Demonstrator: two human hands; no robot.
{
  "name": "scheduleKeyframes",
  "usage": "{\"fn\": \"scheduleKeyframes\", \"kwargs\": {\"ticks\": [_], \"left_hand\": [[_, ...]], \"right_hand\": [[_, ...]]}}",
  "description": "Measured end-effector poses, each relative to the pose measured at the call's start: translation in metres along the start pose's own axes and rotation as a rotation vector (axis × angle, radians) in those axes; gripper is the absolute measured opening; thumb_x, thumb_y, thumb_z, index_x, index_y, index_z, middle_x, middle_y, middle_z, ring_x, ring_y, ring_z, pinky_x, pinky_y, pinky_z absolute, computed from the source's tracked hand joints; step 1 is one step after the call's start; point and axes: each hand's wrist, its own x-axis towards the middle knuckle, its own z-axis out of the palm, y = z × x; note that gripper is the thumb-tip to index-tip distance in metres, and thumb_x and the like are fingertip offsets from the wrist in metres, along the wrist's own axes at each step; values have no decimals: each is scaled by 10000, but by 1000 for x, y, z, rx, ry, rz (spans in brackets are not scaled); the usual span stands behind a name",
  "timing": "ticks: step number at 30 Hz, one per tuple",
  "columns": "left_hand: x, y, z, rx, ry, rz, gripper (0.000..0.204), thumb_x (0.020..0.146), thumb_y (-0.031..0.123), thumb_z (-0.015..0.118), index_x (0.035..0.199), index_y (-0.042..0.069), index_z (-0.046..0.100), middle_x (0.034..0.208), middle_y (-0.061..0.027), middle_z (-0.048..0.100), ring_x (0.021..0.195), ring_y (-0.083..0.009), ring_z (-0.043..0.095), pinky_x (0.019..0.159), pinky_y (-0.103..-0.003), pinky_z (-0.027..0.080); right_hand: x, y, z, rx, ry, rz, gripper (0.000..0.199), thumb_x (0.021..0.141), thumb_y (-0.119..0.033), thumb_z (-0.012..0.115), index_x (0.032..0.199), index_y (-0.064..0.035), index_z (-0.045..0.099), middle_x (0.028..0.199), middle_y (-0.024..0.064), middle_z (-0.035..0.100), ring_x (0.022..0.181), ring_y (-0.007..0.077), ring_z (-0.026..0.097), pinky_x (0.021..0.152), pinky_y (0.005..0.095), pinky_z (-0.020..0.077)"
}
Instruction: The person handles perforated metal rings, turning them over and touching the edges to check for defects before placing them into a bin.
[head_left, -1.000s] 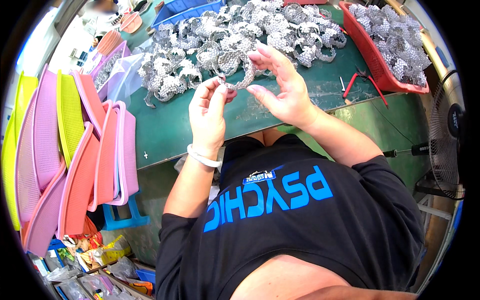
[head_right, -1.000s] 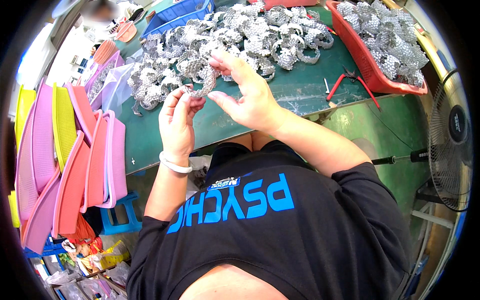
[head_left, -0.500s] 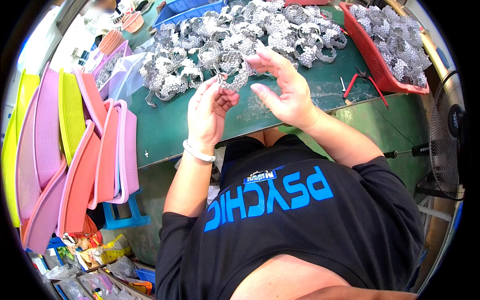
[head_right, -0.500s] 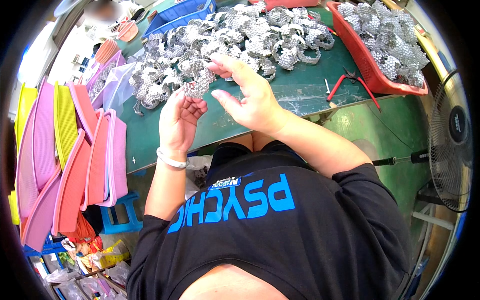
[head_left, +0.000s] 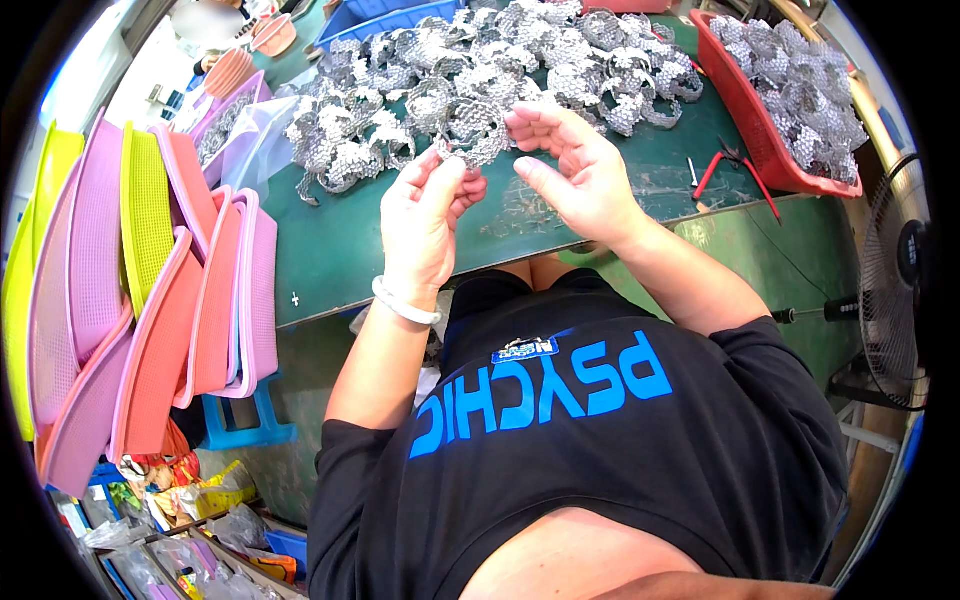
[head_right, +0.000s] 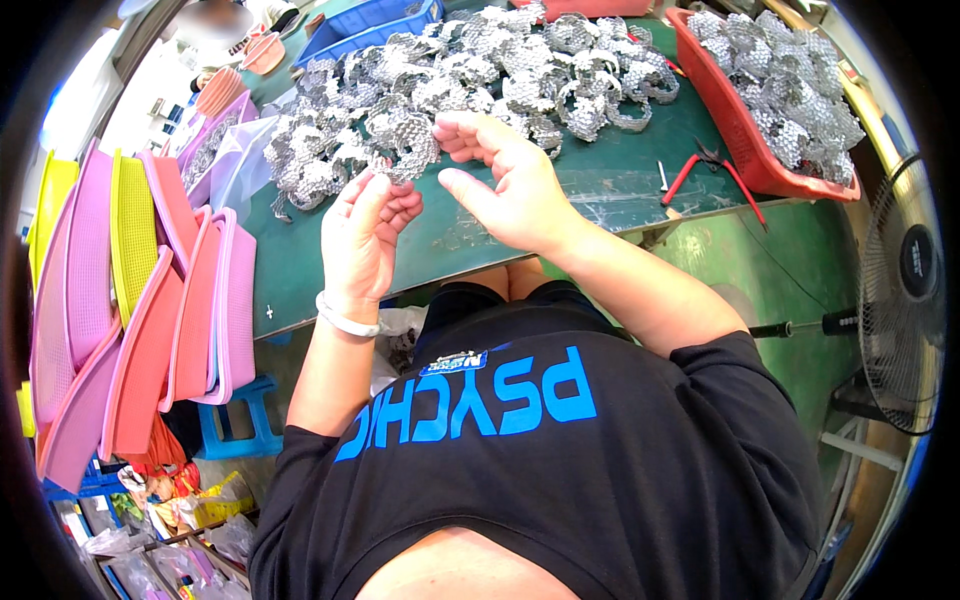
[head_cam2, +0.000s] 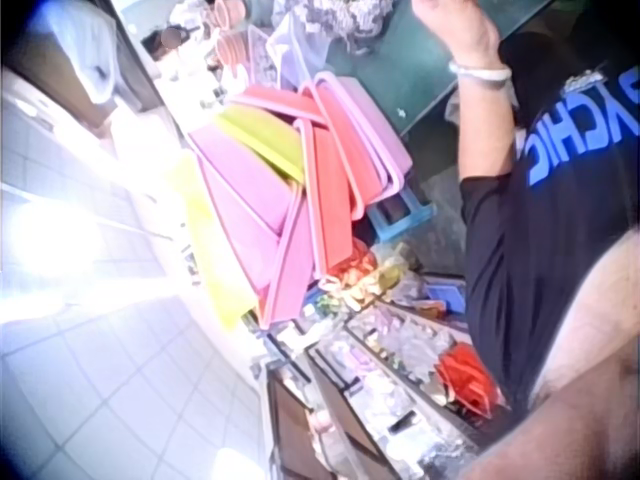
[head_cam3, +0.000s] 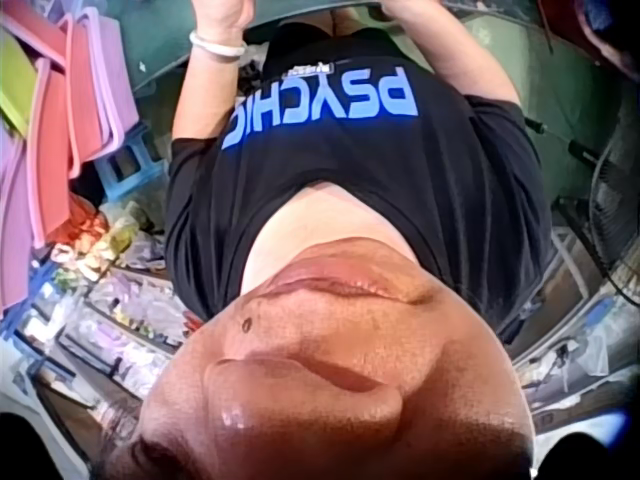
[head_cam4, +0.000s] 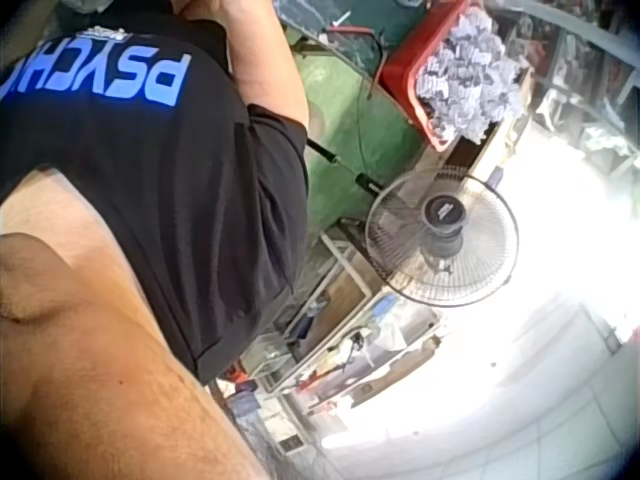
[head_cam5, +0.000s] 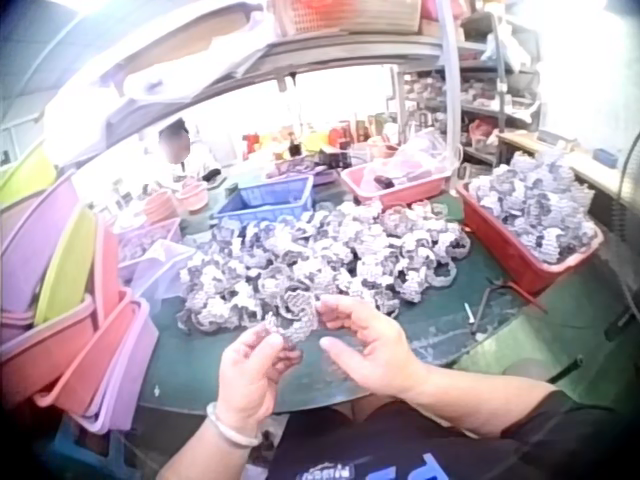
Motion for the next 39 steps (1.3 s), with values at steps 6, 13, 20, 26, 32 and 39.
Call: {"fn": "scheduleKeyframes", "kwargs": {"ticks": [6, 13, 20, 26, 32, 39], "left_hand": [[2, -2, 1, 151, -4, 54, 415, 759, 33, 682, 1111, -33, 473, 843, -60, 586, 733, -111, 568, 692, -234, 469], [2, 0, 2, 262, -26, 113, 455, 724, 21, 712, 1114, -3, 480, 869, -23, 557, 798, -96, 541, 710, -206, 453], [4, 4, -4, 121, -48, 51, 413, 745, 27, 682, 1107, 19, 486, 882, -28, 565, 791, -115, 558, 716, -248, 479], [12, 0, -26, -119, -267, -69, 364, 793, 72, 622, 1125, 22, 482, 935, -50, 589, 771, -135, 574, 731, -297, 487], [8, -2, -31, -316, -435, -111, 458, 785, 161, 597, 1182, -19, 456, 1137, -127, 550, 1035, -214, 539, 898, -347, 422], [10, -5, -39, -361, -411, -209, 826, 650, 300, 625, 1287, -89, 269, 1034, -120, 468, 969, -210, 487, 891, -305, 393]], "right_hand": [[1, -3, 4, 47, 16, 19, 430, 790, 47, 565, 1204, 6, 457, 1112, 94, 539, 1026, 155, 514, 897, 293, 405], [-1, -6, 5, -52, -27, -36, 375, 765, 33, 591, 1133, 2, 524, 1099, 87, 555, 986, 155, 534, 861, 286, 432], [-2, -14, 9, -217, -72, -184, 309, 740, 8, 617, 1045, -22, 582, 1075, 115, 575, 960, 210, 561, 813, 300, 459], [-4, -30, 15, -315, -141, -234, 284, 717, 8, 620, 996, -34, 590, 1063, 131, 583, 970, 272, 561, 818, 340, 460], [-5, -40, 25, -423, -220, -360, 320, 666, 9, 639, 976, -37, 574, 1071, 133, 567, 941, 307, 543, 821, 375, 450], [-5, -42, 33, -448, -319, -429, 369, 646, 19, 655, 1004, -24, 573, 1145, 154, 550, 887, 292, 564, 765, 364, 453]]}}
